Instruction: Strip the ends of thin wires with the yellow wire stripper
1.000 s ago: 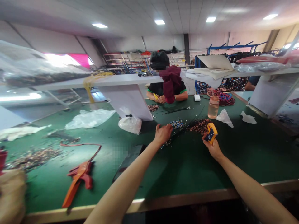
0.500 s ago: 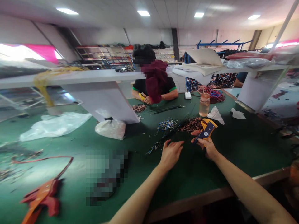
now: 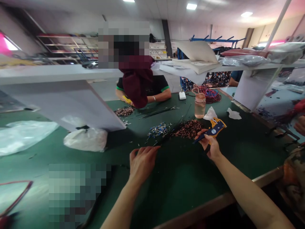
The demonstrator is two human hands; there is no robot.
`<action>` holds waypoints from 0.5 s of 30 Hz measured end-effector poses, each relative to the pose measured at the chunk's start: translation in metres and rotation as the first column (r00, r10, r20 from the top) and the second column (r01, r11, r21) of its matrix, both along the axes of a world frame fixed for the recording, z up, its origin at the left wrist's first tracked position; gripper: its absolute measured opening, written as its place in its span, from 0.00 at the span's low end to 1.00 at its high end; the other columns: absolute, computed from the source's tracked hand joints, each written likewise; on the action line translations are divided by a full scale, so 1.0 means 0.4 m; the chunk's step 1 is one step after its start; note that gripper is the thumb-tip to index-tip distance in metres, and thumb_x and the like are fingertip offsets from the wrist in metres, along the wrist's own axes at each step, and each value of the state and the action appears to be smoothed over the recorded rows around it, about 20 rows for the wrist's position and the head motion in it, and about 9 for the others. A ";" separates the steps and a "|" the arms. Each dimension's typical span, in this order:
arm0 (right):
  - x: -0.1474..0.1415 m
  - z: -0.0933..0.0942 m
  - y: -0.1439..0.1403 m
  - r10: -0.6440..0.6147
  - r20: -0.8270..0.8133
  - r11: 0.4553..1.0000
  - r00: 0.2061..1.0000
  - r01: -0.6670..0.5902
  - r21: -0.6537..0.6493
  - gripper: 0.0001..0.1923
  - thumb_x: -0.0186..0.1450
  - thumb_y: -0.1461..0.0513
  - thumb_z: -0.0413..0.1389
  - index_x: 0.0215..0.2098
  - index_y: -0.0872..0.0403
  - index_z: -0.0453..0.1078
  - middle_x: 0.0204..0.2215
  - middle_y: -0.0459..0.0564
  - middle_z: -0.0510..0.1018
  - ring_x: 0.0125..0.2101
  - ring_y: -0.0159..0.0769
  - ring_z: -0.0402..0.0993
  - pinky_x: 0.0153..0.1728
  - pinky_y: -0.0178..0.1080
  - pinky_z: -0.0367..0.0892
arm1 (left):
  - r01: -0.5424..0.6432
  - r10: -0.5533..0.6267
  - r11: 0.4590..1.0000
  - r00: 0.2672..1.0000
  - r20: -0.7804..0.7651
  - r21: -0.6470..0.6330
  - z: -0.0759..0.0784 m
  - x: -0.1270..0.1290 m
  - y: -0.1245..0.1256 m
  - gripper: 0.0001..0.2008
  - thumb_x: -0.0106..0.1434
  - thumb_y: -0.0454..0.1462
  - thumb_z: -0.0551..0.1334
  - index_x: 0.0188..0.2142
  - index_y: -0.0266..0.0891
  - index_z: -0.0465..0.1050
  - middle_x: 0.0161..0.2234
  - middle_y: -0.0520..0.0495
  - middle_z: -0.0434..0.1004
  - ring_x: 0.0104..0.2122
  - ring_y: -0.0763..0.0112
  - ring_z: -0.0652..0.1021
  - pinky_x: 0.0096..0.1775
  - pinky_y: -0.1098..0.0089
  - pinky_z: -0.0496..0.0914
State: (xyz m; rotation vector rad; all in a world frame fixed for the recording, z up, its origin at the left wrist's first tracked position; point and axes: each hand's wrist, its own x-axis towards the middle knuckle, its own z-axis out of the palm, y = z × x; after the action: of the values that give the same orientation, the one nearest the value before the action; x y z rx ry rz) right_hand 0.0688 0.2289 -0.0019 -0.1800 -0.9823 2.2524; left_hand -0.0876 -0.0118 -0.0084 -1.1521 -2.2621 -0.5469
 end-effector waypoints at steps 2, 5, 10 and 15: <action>-0.001 -0.001 -0.007 0.016 0.002 1.000 1.000 -0.016 -0.003 0.12 0.57 0.64 0.61 0.40 0.52 0.72 0.31 0.46 0.83 0.31 0.40 0.81 0.41 0.45 0.77 | -0.068 0.077 0.989 0.995 -0.061 0.134 0.012 0.016 0.007 0.12 0.65 0.34 0.58 0.41 0.47 0.81 0.40 0.41 0.83 0.40 0.55 0.77 0.45 0.56 0.64; -0.002 -0.001 -0.024 0.035 -0.006 0.999 0.999 -0.035 -0.001 0.11 0.57 0.64 0.61 0.39 0.52 0.71 0.31 0.46 0.83 0.31 0.39 0.81 0.41 0.44 0.77 | 0.005 0.023 0.949 0.996 -0.086 0.315 0.025 0.082 0.035 0.10 0.65 0.35 0.62 0.44 0.44 0.80 0.44 0.40 0.81 0.43 0.56 0.77 0.46 0.57 0.66; 0.002 0.000 -0.056 0.073 0.015 0.997 0.997 -0.074 0.036 0.13 0.57 0.62 0.61 0.41 0.50 0.71 0.32 0.45 0.82 0.33 0.39 0.81 0.44 0.46 0.76 | 0.375 -0.517 0.854 0.690 0.507 0.360 0.009 0.205 0.095 0.13 0.67 0.41 0.60 0.47 0.41 0.78 0.35 0.45 0.80 0.34 0.66 0.79 0.38 0.67 0.73; 0.013 -0.003 -0.092 0.195 0.103 0.977 0.975 -0.202 0.072 0.12 0.57 0.60 0.62 0.40 0.51 0.72 0.32 0.48 0.82 0.36 0.43 0.81 0.45 0.49 0.75 | 0.057 -0.475 0.877 0.267 0.839 0.478 -0.021 0.222 0.126 0.26 0.65 0.53 0.59 0.50 0.37 0.78 0.36 0.42 0.82 0.35 0.63 0.79 0.40 0.63 0.74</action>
State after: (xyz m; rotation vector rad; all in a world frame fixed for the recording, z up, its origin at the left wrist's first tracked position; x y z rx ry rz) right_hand 0.0739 0.1920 -0.0031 -0.1607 -1.1874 2.3971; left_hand 0.0011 0.0384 -0.0167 -1.1510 -2.5963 -2.2441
